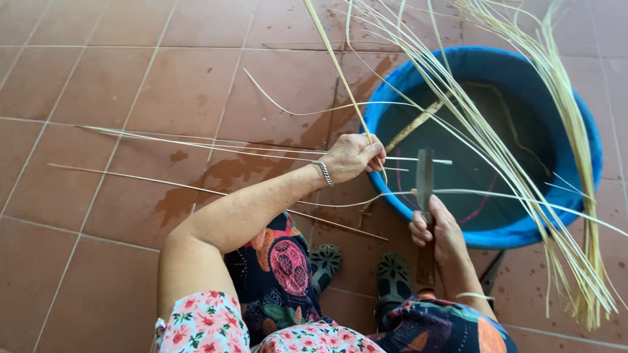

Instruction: The person sits on a tiled floor and uses a knife to split long bamboo stalks into thin strips. They hold the stalks with one hand and guide the knife with the other, separating the material into fine strands that accumulate on the floor.

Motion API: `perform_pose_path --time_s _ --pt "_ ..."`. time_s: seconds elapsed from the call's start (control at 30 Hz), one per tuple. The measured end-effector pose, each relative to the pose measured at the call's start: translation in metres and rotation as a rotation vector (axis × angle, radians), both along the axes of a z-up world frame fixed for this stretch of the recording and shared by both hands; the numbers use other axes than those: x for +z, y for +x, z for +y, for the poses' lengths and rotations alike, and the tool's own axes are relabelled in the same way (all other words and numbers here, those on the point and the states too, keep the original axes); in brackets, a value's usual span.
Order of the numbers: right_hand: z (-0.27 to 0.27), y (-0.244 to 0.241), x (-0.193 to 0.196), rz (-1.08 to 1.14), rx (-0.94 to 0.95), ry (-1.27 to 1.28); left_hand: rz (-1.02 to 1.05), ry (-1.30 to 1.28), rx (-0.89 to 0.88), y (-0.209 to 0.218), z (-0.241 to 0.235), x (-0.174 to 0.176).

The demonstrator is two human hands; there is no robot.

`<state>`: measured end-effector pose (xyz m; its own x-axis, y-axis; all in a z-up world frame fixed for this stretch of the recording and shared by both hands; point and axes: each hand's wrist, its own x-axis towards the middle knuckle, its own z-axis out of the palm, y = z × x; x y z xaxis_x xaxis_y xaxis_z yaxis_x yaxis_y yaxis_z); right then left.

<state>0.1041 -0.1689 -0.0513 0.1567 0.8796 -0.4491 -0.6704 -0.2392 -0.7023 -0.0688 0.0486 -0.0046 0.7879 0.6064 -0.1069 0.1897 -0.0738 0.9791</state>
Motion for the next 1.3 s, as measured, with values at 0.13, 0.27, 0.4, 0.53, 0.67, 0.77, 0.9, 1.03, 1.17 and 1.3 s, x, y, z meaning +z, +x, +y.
perform_pose_path --time_s 0.13,0.27,0.4,0.53,0.67,0.77,0.9,1.03,1.17,1.3 --pt "-0.013 0.003 -0.011 -0.036 -0.029 -0.009 -0.015 -0.006 0.027 -0.027 0.005 0.014" --pt "-0.023 0.012 -0.021 -0.073 -0.057 -0.029 -0.053 -0.016 0.053 -0.049 0.012 0.025" --pt "-0.029 0.022 -0.022 -0.075 -0.09 -0.015 -0.114 -0.1 0.085 -0.067 0.021 0.039" --pt "-0.026 0.021 -0.007 -0.077 -0.091 0.025 -0.173 -0.173 0.114 -0.072 0.022 0.052" --pt "-0.017 0.005 0.002 -0.069 -0.022 0.078 -0.355 -0.087 0.117 -0.05 0.005 0.052" --pt "-0.004 -0.004 -0.014 0.01 0.053 0.1 -0.397 -0.069 0.085 -0.027 -0.01 0.052" --pt "0.009 -0.013 -0.035 0.226 0.301 0.281 -0.348 0.004 0.065 -0.007 -0.024 0.055" --pt "0.016 -0.03 -0.013 0.003 0.21 0.025 -0.38 0.022 0.06 0.009 -0.034 0.054" --pt "0.02 -0.031 0.009 -0.001 0.182 0.063 -0.346 0.2 0.088 0.02 -0.041 0.063" --pt "0.019 -0.023 0.006 -0.048 0.178 0.137 -0.245 0.598 -0.015 0.04 -0.046 0.054"
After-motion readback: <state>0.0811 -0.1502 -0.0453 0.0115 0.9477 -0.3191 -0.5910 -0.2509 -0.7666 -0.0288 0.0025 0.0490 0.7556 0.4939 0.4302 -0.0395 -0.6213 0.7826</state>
